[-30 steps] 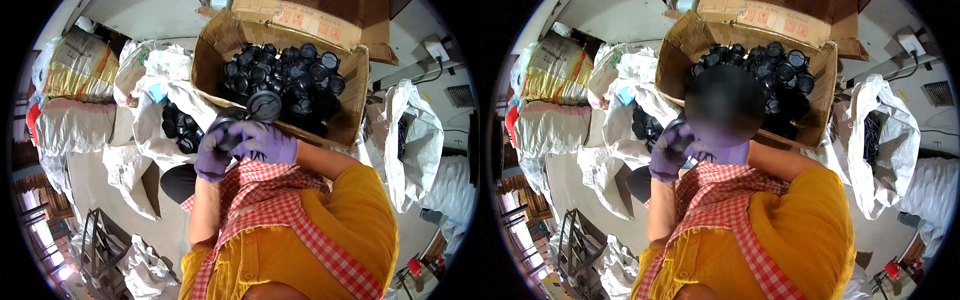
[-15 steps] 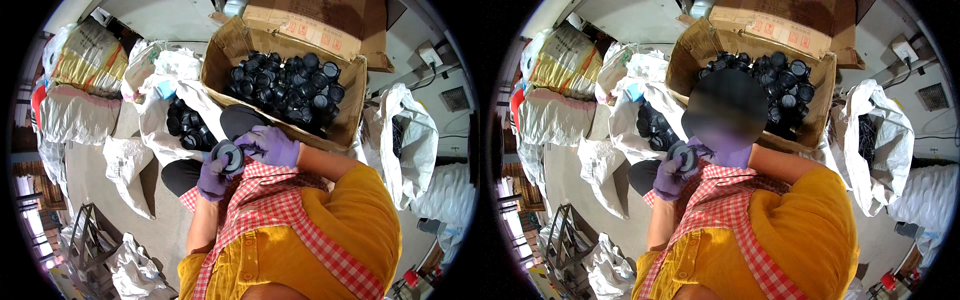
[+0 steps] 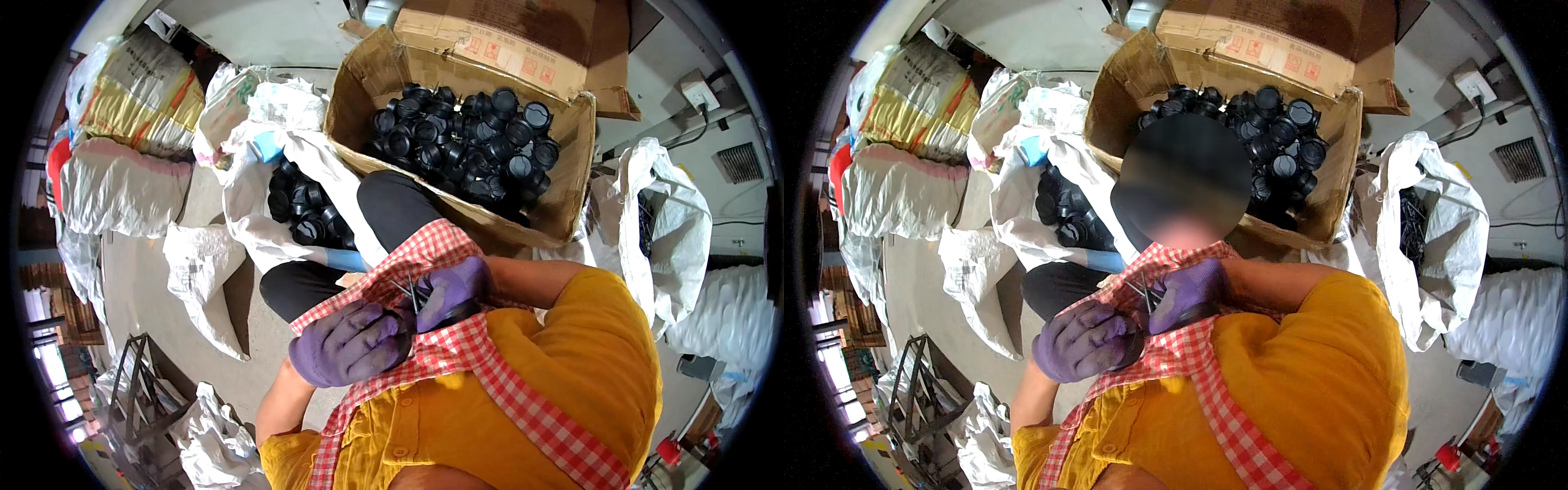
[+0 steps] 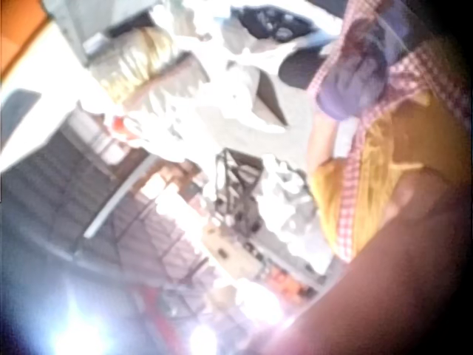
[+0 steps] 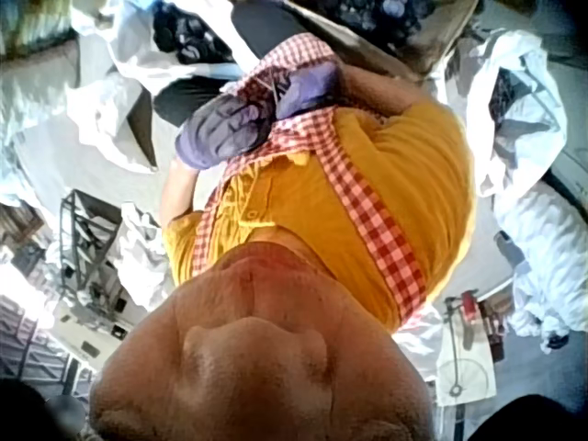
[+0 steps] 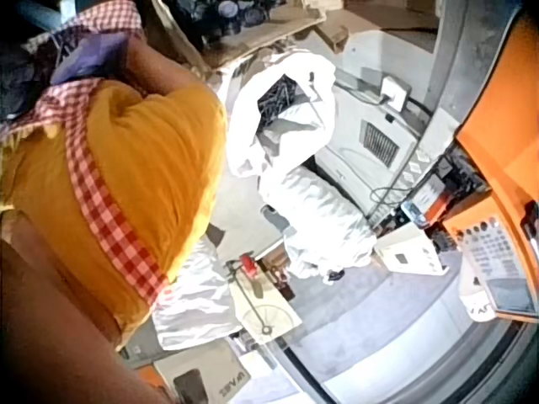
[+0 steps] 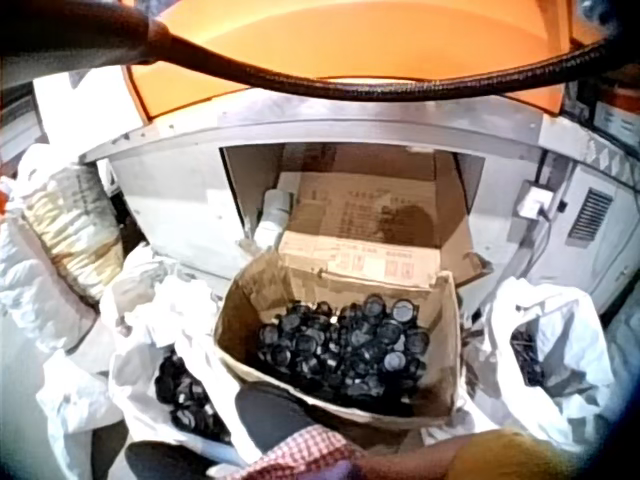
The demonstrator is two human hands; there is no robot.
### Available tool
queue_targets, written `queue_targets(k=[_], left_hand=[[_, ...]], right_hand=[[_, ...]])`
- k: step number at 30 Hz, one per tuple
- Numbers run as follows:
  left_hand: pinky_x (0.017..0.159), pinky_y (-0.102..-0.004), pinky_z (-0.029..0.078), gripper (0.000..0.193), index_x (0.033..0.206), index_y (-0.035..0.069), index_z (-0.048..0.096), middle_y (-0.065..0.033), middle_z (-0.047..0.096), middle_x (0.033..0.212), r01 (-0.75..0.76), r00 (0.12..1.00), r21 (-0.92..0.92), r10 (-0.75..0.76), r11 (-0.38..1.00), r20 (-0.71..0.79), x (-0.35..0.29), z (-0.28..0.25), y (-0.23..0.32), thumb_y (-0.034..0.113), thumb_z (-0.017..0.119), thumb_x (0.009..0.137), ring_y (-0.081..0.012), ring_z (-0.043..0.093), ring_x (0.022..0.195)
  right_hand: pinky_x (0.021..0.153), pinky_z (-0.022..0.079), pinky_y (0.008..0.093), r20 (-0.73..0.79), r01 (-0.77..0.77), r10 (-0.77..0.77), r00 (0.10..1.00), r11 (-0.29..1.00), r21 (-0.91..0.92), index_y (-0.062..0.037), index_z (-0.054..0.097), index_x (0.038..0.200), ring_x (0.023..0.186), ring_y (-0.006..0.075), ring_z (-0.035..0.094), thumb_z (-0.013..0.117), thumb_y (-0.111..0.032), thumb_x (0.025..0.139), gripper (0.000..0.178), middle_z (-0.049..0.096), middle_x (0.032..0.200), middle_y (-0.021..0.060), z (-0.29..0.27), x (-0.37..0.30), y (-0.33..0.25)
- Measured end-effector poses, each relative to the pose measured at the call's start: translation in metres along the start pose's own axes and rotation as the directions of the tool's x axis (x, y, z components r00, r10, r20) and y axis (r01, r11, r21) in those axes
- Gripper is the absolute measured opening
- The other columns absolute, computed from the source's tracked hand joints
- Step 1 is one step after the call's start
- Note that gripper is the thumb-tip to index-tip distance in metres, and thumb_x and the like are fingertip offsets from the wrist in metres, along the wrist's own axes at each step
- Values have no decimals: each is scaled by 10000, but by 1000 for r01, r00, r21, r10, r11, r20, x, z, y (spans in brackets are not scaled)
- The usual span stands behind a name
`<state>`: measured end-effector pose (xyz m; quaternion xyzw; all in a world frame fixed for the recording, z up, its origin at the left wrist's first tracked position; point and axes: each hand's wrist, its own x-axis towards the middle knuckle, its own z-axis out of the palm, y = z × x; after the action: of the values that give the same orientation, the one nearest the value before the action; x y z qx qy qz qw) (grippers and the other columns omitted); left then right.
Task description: The person uses a small tool to scrape and clean excess material from black plastic circular parts, picking them up from a box and placing them into a white bag.
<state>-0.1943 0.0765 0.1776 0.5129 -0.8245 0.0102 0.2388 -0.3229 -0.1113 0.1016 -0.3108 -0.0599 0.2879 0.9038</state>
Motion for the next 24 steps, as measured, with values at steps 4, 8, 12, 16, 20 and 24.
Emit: queue_targets(k=[4,8,12,16,20,24], left_hand=[[833,-346,497,298,1083,54,550,-107,598,1083,694,718,34,-688,719,-106,-63,-58,1,120,562,793,-253,592,939],[887,-320,454,409,1254,-28,465,-139,548,1201,667,114,-572,-824,478,-555,-148,-73,-16,100,465,865,-233,548,1064],[941,-331,411,432,1165,-40,520,-133,560,1199,369,332,-928,-940,58,74,-20,32,-18,194,561,804,-213,524,1111],[873,-304,439,413,1161,-17,525,-78,585,1073,608,587,-567,-796,556,-151,9,80,-14,114,580,774,-198,558,987],[849,-295,449,434,1185,-17,513,-69,586,1057,304,371,-951,-927,66,55,30,85,-18,76,579,767,-188,571,944],[769,-342,479,466,1156,72,555,-142,592,987,742,541,-390,-831,545,-130,46,77,-26,52,597,692,-279,599,875]], right_hand=[[596,442,273,109,-230,224,969,972,45,-11,598,795,598,176,508,632,-58,732,86,560,711,46,-52,-29,18],[608,460,286,-160,270,-234,959,929,255,-21,562,823,618,170,541,668,-169,750,196,560,692,57,-71,-28,34],[699,450,255,-502,520,-397,769,844,129,-59,568,891,726,106,539,567,-208,867,152,562,788,10,-27,31,8],[742,460,251,-509,599,-650,564,747,-289,-43,587,922,787,89,552,586,-127,858,106,593,852,4,-26,46,-13],[765,458,249,-384,394,-733,562,645,-655,-30,604,907,819,84,555,621,-89,815,110,617,877,23,-39,25,-36],[727,448,232,-409,334,-753,516,616,-713,-38,583,850,769,70,534,643,-126,788,123,590,814,9,-67,32,-28]])
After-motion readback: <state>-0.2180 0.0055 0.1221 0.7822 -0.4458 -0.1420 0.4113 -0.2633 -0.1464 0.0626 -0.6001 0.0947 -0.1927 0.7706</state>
